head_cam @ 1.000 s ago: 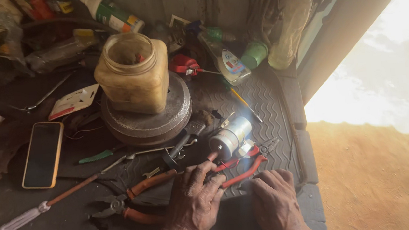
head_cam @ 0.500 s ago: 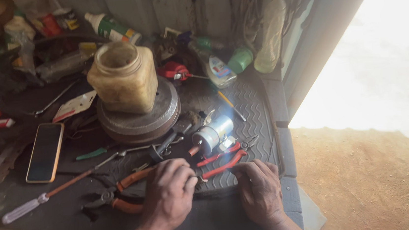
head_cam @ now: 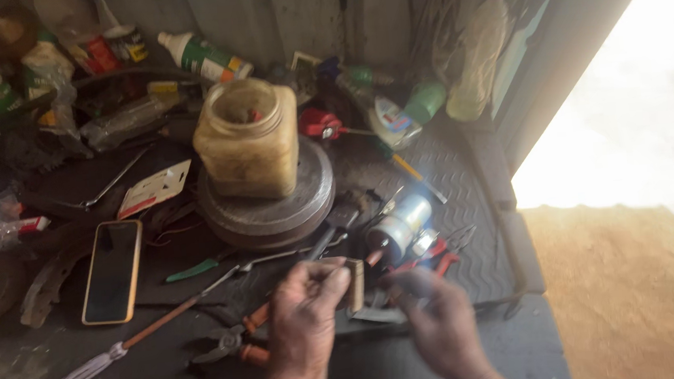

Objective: The person manipulates a cylindrical fuel pump component on a workbench using pliers and a screwdriver, removing and attaching small metal clips and wires.

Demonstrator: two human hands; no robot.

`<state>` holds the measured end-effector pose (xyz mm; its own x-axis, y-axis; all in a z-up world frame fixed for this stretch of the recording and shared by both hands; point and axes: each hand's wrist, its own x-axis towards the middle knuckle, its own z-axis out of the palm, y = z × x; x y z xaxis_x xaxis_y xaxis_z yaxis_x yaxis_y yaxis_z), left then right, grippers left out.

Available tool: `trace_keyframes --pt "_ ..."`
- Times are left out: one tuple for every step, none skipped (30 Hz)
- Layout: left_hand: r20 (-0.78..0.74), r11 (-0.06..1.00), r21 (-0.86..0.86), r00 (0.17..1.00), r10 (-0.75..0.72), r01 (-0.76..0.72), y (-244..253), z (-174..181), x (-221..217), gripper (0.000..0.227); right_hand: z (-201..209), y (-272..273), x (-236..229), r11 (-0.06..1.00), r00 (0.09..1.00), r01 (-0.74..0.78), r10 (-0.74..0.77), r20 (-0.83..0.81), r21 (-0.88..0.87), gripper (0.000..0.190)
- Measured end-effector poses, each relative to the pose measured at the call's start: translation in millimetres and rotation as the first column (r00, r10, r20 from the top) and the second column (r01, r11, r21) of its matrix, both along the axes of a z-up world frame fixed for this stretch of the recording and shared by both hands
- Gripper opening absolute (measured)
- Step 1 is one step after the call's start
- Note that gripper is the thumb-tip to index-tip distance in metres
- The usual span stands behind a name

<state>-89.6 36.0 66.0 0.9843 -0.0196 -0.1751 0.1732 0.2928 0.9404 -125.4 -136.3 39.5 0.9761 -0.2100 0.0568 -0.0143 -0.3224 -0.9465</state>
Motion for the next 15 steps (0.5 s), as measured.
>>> trace_keyframes --pt "-0.045 0.998 -0.041 0.998 -0.052 0.05 3.6 -1.5 -2.2 0.017 0.4 4.8 -1.1 0.985 0.998 -0.004 0.014 -0.056 0.17 0.024" --pt "-0.082 0.989 -0.091 0.989 -0.12 0.113 2.7 -2.3 -0.3 0.018 2.0 4.4 0.6 0.944 0.994 0.017 0.019 -0.103 0.33 0.026" --pt "-0.116 0.975 -0.142 0.975 -0.19 0.173 0.9 -2.7 0.8 0.019 3.1 4.0 0.0 0.876 0.989 0.045 0.029 -0.146 0.48 0.029" --pt "-0.141 0.969 -0.141 0.965 -0.221 0.201 -1.9 -2.6 3.9 0.018 3.0 5.4 -0.6 0.846 0.986 0.069 0.022 -0.164 0.529 0.031" --pt "-0.166 0.963 -0.14 0.953 -0.251 0.23 -4.4 -2.8 5.3 0.018 1.4 8.5 -1.9 0.812 0.983 0.092 0.017 -0.181 0.576 0.033" --pt "-0.203 0.959 -0.139 0.941 -0.27 0.245 -5.5 -4.3 2.2 0.017 -1.5 11.5 -6.9 0.774 0.978 0.113 0.024 -0.208 0.623 0.036" --pt "-0.213 0.947 -0.122 0.924 -0.316 0.296 -7.7 -6.3 1.2 0.018 -4.7 12.2 -11.8 0.714 0.979 0.138 0.006 -0.203 0.686 0.036" --pt "-0.218 0.932 -0.106 0.906 -0.362 0.347 -10.9 -8.1 3.3 0.018 -8.0 11.7 -14.7 0.65 0.981 0.156 -0.013 -0.194 0.744 0.037" --pt "-0.224 0.914 -0.09 0.886 -0.407 0.396 -13.7 -9.8 5.5 0.019 -11.3 10.6 -17.8 0.58 0.982 0.17 -0.034 -0.184 0.797 0.038" --pt "-0.214 0.9 -0.024 0.877 -0.429 0.435 -15.4 -11.1 6.8 0.021 -14.2 8.7 -21.8 0.559 0.981 0.178 -0.042 -0.188 0.81 0.033" --pt "-0.205 0.882 0.043 0.868 -0.452 0.47 -17.4 -12.1 8.2 0.022 -16.4 5.6 -25.7 0.537 0.98 0.187 -0.049 -0.191 0.822 0.029" --pt "-0.198 0.857 0.11 0.856 -0.478 0.504 -19.2 -12.9 9.8 0.025 -18.4 3.3 -28.6 0.515 0.979 0.198 -0.06 -0.196 0.834 0.026" --pt "-0.104 0.828 0.24 0.862 -0.497 0.506 -20.4 -13.4 11.8 0.024 -20.2 1.6 -30.4 0.497 0.98 0.198 -0.109 -0.166 0.845 0.023" --pt "-0.011 0.794 0.365 0.855 -0.518 0.486 -21.2 -14.1 12.5 0.025 -21.0 -0.6 -33.1 0.481 0.978 0.197 -0.155 -0.139 0.855 0.02" --pt "0.081 0.754 0.482 0.834 -0.545 0.447 -21.7 -14.5 13.1 0.026 -20.9 -2.6 -35.3 0.465 0.973 0.195 -0.201 -0.111 0.864 0.019"
